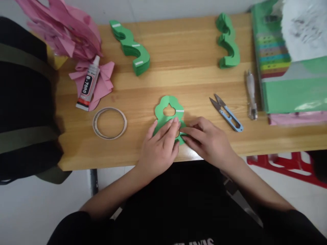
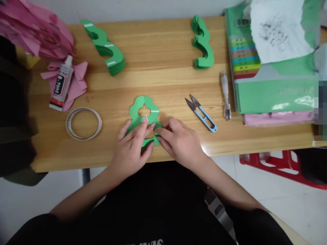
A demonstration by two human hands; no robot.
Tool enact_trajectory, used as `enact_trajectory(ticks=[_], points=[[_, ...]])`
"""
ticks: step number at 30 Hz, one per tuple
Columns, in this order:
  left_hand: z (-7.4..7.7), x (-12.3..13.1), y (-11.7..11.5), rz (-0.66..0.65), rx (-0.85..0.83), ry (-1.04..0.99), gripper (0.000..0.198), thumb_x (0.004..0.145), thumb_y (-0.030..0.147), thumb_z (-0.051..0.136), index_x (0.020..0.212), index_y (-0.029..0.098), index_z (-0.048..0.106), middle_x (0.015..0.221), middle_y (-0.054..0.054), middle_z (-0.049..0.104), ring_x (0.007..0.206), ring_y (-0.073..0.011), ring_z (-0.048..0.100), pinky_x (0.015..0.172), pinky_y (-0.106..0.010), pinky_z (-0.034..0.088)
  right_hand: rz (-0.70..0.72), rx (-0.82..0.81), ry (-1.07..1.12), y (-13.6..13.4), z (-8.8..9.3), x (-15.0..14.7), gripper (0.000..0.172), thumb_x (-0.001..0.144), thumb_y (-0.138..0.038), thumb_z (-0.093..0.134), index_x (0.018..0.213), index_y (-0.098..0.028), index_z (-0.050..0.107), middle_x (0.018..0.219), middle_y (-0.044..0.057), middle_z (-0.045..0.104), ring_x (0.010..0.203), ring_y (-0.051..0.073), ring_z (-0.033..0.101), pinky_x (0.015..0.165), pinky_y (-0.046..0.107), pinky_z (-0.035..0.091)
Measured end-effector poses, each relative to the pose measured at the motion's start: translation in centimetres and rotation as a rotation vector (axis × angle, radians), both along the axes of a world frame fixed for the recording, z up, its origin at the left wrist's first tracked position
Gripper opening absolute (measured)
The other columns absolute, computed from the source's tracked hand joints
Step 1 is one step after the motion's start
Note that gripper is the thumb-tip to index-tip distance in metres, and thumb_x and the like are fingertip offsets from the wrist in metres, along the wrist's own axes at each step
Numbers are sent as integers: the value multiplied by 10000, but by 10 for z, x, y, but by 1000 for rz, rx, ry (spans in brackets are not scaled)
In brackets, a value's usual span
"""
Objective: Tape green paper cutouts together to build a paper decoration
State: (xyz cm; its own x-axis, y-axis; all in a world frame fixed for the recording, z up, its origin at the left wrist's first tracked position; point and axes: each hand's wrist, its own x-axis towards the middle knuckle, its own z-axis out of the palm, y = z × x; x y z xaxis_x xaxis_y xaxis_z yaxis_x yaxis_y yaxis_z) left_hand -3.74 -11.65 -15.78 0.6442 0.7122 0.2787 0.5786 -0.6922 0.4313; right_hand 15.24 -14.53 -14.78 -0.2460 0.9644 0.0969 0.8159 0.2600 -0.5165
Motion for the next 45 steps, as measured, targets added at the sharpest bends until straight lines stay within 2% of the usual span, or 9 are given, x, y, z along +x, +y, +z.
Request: enact_trajectory(ticks=[7,14,19,24,26,29,32,37,45], points=[[6,0,5,3,-33,6,612,959,214,541,1484,110,244,1232,-105,700,1224,-194,610,1154,-429,277,138,-45,96,15,1,12,115,901,-234,577,901,-201,686,926,75,617,805,182,624,658,298,513],[-3,-1,3,3,-38,-65,732,931,213,604,1507,110,165,1224,-85,707,1246,-174,590,1150,-386,263,119,-43,202,17,-1,17,18,878,-241,620,874,-223,619,895,42,631,706,146,613,593,263,492],[-5,-2,2,5,-13,-71,783,939,221,586,1532,121,84,1234,-92,701,1236,-183,600,1150,-389,268,132,-11,185,18,-4,15,104,881,-241,625,982,-227,648,898,52,647,752,167,633,630,285,512],[-4,-2,3,-3,-11,-62,758,943,222,582,1527,125,108,1232,-95,702,1232,-188,605,1143,-399,283,139,-44,288,18,3,22,73,874,-222,622,828,-213,679,871,55,649,749,161,643,630,281,528],[-4,-2,3,-3,-14,-66,746,938,221,592,1520,127,134,1237,-101,698,1235,-190,604,1138,-401,292,77,-129,372,14,9,29,67,857,-235,643,802,-211,675,865,59,675,743,164,653,623,282,538],[-5,-3,3,-13,-35,-82,735,929,219,609,1510,133,167,1221,-104,706,1246,-192,596,1130,-405,303,-207,-280,464,3,16,33,108,823,-299,684,775,-203,669,753,42,694,637,155,642,566,278,536],[-5,-5,4,-18,-86,-104,748,913,282,640,1503,150,199,1228,-117,700,1260,-202,585,1105,-400,344,-405,-351,518,-12,16,23,194,821,-332,677,933,-175,703,718,28,688,559,132,611,522,265,521],[-6,-7,6,-33,-128,-131,781,870,329,693,1489,175,242,1305,-146,649,1274,-216,576,1083,-414,380,-341,-415,443,-31,9,-2,455,899,-325,565,1301,-113,592,761,36,688,564,133,598,548,288,527],[-6,-6,8,-16,-195,-196,815,890,365,665,1521,194,178,1201,-109,712,1208,-242,626,1054,-444,399,-326,-309,311,-38,7,-14,445,922,-279,509,1325,-105,577,925,108,742,726,189,697,637,334,585]])
